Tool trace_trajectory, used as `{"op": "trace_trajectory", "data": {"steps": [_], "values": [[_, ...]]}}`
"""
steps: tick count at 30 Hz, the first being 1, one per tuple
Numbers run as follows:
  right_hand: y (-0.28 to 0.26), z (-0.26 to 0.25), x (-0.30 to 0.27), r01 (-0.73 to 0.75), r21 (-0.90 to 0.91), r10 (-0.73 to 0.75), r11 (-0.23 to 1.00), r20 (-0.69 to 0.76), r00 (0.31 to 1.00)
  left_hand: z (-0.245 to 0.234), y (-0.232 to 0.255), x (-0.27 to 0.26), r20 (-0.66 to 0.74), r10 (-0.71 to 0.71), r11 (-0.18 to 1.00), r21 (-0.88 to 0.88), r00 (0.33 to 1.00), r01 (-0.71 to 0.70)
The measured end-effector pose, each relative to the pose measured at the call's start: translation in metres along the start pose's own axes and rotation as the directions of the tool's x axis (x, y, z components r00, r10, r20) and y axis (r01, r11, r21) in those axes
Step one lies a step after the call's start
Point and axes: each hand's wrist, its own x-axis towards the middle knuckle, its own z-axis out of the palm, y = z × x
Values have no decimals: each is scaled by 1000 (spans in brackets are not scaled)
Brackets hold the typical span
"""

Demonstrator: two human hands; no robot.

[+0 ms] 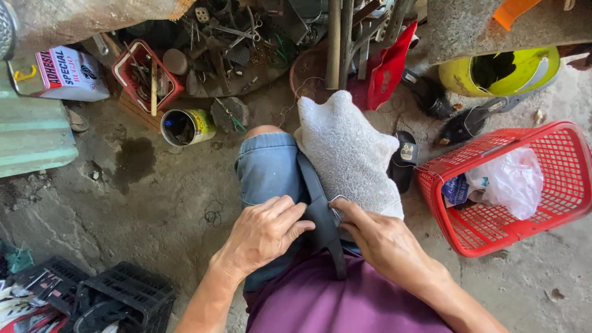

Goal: The person sits on the floor and sews a black slipper using a needle and white thread. They repeatedly push the needle through the sole and pull the thread to secure the shoe parts together.

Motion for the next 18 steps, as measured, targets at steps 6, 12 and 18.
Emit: {"op": "trace_trajectory", "data": {"steps": [6, 12, 18], "values": [[-1, 2, -10, -42, -78, 28, 996, -173, 984, 19, -7, -27, -105, -235, 962, 120, 966, 247], [11, 1, -9, 40, -110, -60, 993, -184, 981, 14, -50, -104, -62, -534, 823, 187, 843, 536], [18, -10, -40, 84, 19, -85, 996, 102, 991, 12, -35, -76, -103, -578, 799, 130, 809, 587]]}}
